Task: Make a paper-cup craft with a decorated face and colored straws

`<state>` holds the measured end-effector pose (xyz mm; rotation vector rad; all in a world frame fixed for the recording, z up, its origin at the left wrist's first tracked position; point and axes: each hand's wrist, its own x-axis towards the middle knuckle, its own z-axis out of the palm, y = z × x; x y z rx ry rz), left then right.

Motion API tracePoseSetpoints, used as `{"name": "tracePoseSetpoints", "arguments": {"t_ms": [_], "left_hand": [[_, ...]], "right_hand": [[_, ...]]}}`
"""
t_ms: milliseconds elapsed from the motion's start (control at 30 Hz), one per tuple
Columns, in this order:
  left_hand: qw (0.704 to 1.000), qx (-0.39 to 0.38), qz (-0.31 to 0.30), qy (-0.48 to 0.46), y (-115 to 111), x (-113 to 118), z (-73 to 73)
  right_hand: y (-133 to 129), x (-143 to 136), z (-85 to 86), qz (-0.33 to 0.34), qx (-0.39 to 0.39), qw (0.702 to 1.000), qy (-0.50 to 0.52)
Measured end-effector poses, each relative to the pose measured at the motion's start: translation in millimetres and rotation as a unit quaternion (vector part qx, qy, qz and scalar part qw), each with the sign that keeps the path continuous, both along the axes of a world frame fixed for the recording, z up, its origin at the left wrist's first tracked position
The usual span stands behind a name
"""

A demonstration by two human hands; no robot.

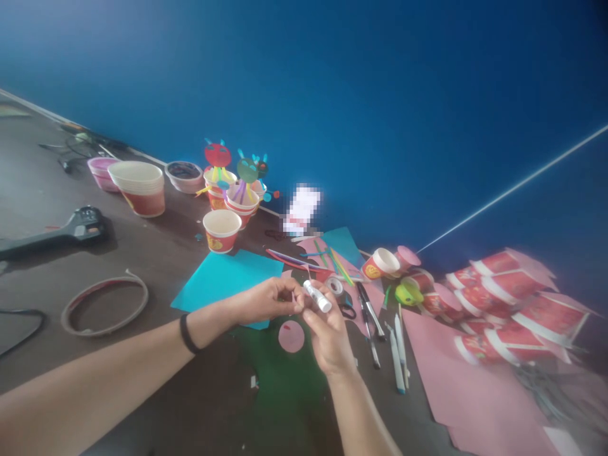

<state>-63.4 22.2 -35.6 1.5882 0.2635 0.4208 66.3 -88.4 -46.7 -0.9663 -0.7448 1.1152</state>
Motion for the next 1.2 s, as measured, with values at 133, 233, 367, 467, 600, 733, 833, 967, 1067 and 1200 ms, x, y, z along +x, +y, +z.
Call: {"name": "tracePoseSetpoints", "arguments": {"t_ms": [133, 233, 367, 467, 600, 733, 833, 967, 1067, 1200], "left_hand": [[0.998, -0.055, 0.01, 0.029, 0, 0, 1.4], [0.996, -0.077, 0.016, 0.049, 0, -1, 1.8], [0.994, -0.042, 0.032, 0.097, -2, 0, -2.6], [0.99, -0.001, 0.064, 0.125, -4, 2, -6.2], [0.987, 0.039, 0.091, 0.128, -6, 4, -6.1], [0.985, 0.058, 0.09, 0.136, -6, 4, -5.9], [0.986, 0.057, 0.078, 0.139, -5, 4, -8.3], [0.986, 0.055, 0.074, 0.138, -5, 4, -10.0], [0.987, 0.036, 0.067, 0.142, -6, 3, -7.9], [0.989, -0.013, 0.067, 0.134, -6, 4, -4.9]], "right_hand": [[0, 1, -3.2, -0.021, 0.0, 0.999, -0.035], [1, 3, -4.8, -0.054, 0.005, 0.995, -0.087], [1, 4, -6.6, -0.079, 0.009, 0.982, -0.172], [1, 4, -7.5, -0.095, 0.017, 0.967, -0.237], [1, 2, -5.9, -0.114, 0.019, 0.945, -0.307], [0, 1, -3.9, -0.117, 0.024, 0.935, -0.334], [0, 2, -4.5, -0.106, 0.028, 0.938, -0.329], [1, 3, -6.5, -0.105, 0.021, 0.94, -0.324], [1, 3, -6.4, -0.107, 0.014, 0.942, -0.319], [1, 2, -5.1, -0.122, 0.006, 0.946, -0.3]]}}
